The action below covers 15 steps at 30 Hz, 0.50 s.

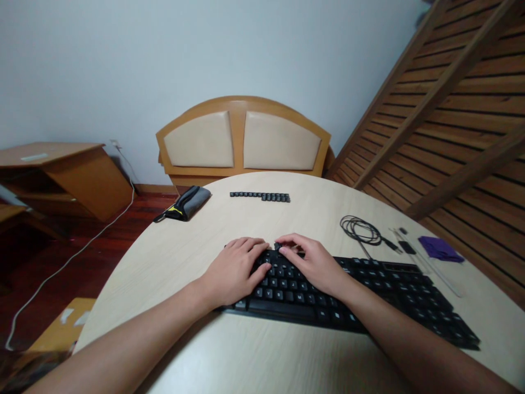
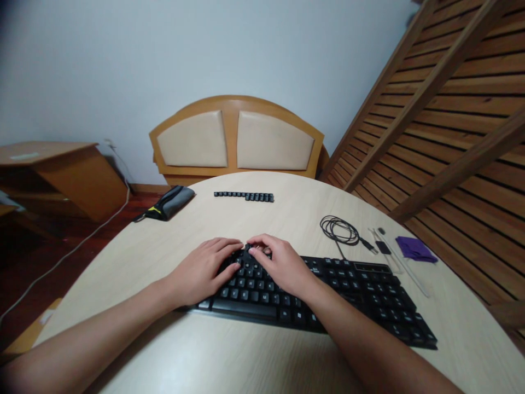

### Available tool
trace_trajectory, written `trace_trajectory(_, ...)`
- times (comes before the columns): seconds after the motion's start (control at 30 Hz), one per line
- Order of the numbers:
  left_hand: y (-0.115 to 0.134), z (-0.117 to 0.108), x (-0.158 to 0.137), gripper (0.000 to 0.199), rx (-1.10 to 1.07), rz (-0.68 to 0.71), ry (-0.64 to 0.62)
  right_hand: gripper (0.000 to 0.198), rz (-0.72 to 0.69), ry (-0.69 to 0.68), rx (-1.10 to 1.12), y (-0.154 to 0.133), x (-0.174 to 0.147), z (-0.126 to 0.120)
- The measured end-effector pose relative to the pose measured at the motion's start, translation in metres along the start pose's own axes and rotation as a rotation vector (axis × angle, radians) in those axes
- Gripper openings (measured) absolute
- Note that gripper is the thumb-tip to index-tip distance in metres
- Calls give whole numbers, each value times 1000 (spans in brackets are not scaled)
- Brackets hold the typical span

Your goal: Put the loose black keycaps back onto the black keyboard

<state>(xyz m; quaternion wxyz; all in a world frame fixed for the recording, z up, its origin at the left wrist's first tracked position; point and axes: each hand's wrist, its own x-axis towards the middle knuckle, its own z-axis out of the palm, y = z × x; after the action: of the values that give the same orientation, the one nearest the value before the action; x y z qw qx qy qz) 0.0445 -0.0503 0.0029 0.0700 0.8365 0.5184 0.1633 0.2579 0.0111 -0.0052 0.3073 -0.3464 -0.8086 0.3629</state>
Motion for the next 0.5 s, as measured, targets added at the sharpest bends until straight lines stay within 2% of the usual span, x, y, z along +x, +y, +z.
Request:
trace_trajectory(0.23,3,-3,0,39,-32,-12,-46,19,32,-27,72,-1,1,0)
trace_trajectory(0.5,8,-4,-2,30,-70,-50,-7,17,24,-48,82,-6,-4,0)
